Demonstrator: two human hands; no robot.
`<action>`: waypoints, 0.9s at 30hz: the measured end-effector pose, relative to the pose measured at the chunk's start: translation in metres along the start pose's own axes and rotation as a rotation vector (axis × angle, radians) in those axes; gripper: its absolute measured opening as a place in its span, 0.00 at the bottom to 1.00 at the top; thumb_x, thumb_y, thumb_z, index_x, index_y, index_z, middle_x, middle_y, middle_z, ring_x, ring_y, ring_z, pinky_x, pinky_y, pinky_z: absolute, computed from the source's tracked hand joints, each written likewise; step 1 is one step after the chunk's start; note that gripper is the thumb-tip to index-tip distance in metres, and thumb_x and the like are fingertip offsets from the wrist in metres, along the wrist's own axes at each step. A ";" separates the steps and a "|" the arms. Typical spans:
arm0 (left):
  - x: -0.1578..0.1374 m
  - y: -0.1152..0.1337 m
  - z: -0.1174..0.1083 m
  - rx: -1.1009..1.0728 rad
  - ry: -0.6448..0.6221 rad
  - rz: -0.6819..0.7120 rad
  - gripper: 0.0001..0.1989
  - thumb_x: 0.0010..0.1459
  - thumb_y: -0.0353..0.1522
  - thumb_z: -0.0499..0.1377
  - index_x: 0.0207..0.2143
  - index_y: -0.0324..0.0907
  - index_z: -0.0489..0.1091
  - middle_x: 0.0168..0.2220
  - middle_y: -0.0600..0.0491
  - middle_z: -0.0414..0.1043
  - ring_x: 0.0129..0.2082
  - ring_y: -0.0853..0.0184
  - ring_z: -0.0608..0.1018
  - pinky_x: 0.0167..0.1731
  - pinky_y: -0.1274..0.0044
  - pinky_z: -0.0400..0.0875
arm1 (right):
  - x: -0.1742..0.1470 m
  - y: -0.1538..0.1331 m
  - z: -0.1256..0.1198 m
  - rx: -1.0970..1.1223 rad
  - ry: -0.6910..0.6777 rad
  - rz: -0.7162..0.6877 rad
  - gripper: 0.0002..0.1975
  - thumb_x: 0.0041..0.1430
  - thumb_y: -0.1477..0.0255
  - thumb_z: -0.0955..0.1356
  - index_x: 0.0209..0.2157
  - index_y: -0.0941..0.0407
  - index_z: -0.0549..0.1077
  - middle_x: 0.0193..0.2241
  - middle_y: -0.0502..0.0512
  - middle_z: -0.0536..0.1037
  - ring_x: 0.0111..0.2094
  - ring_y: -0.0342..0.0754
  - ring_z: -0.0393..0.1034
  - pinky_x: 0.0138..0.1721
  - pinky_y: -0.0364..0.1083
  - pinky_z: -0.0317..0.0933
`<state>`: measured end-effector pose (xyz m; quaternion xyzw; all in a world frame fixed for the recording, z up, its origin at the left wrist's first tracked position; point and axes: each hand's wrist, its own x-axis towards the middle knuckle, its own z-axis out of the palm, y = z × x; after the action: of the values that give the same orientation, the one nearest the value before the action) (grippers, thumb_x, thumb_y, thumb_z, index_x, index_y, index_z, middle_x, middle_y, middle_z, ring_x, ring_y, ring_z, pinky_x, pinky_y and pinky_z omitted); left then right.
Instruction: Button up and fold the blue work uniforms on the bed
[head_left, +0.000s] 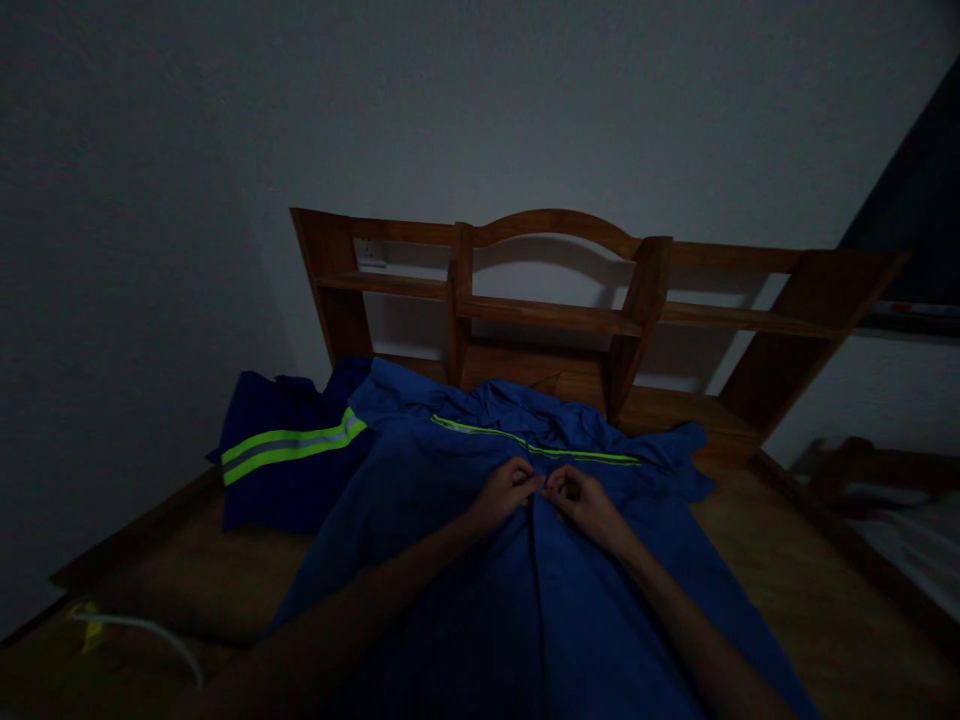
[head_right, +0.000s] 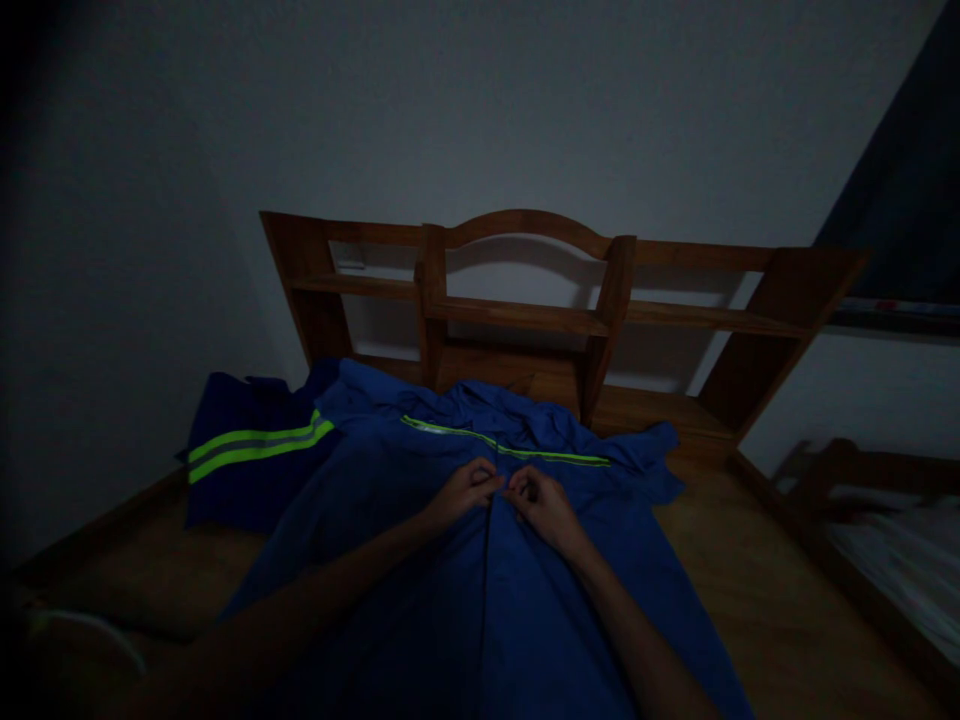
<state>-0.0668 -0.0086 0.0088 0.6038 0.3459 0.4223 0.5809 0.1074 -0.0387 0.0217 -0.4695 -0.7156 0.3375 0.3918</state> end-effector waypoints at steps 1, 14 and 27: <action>0.001 -0.003 0.000 0.008 0.010 0.005 0.14 0.49 0.37 0.60 0.33 0.40 0.60 0.22 0.58 0.66 0.21 0.73 0.70 0.22 0.82 0.62 | 0.000 0.000 0.001 -0.020 -0.002 -0.010 0.11 0.55 0.63 0.66 0.33 0.57 0.67 0.27 0.50 0.72 0.23 0.40 0.66 0.23 0.39 0.57; 0.006 -0.013 0.003 -0.143 0.128 -0.133 0.13 0.46 0.26 0.56 0.35 0.41 0.58 0.22 0.60 0.66 0.18 0.74 0.71 0.20 0.83 0.63 | -0.004 -0.009 0.003 -0.178 0.011 -0.071 0.06 0.53 0.71 0.66 0.34 0.57 0.68 0.27 0.49 0.72 0.26 0.40 0.65 0.26 0.39 0.57; 0.008 -0.019 -0.001 -0.081 0.101 -0.122 0.14 0.46 0.31 0.61 0.35 0.41 0.59 0.24 0.58 0.70 0.21 0.71 0.73 0.22 0.81 0.66 | -0.007 -0.015 0.004 -0.317 0.036 -0.141 0.05 0.53 0.74 0.66 0.35 0.56 0.69 0.29 0.49 0.72 0.28 0.42 0.66 0.30 0.41 0.58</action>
<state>-0.0631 0.0008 -0.0095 0.5355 0.3934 0.4296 0.6115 0.1000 -0.0505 0.0308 -0.4800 -0.7838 0.1838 0.3485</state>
